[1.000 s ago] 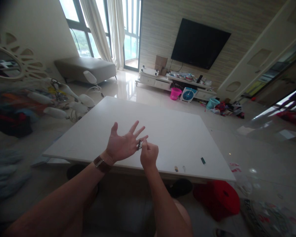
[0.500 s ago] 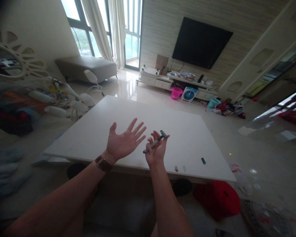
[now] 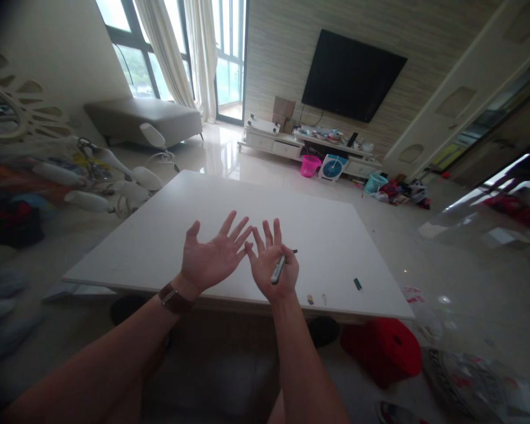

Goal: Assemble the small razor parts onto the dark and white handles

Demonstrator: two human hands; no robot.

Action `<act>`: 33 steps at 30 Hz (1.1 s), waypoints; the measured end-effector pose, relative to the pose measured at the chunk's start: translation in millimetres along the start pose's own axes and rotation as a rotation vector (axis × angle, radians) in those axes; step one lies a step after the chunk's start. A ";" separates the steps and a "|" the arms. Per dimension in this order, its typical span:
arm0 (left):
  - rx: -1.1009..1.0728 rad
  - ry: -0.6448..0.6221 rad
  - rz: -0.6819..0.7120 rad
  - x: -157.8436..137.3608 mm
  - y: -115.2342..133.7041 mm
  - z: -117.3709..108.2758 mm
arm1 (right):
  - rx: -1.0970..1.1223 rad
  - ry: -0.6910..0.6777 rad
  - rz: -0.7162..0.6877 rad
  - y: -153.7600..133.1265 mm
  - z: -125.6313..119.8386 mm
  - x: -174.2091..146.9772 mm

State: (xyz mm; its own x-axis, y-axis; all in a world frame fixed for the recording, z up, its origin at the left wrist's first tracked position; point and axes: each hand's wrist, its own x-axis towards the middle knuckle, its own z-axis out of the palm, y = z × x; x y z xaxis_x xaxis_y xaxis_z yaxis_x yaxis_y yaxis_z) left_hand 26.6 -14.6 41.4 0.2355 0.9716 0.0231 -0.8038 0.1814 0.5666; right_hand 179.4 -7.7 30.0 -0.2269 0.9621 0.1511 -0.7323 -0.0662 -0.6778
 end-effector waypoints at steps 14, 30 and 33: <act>-0.240 -0.208 -0.066 -11.3 17.3 3.1 | 0.175 -0.203 0.074 -7.7 10.1 -10.2; -0.288 -0.202 -0.072 -11.2 7.6 1.3 | 0.183 -0.230 0.094 -1.2 10.5 -11.1; -0.282 -0.199 -0.072 -11.5 7.4 0.9 | 0.185 -0.224 0.085 0.1 10.4 -10.8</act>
State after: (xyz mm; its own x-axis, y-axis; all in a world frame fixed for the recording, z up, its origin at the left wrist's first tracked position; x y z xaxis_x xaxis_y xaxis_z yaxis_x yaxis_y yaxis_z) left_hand 18.4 -24.5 46.2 0.3765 0.9112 0.1670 -0.8940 0.3101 0.3235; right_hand 175.1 -20.9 35.8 -0.4137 0.8700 0.2682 -0.8043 -0.2113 -0.5553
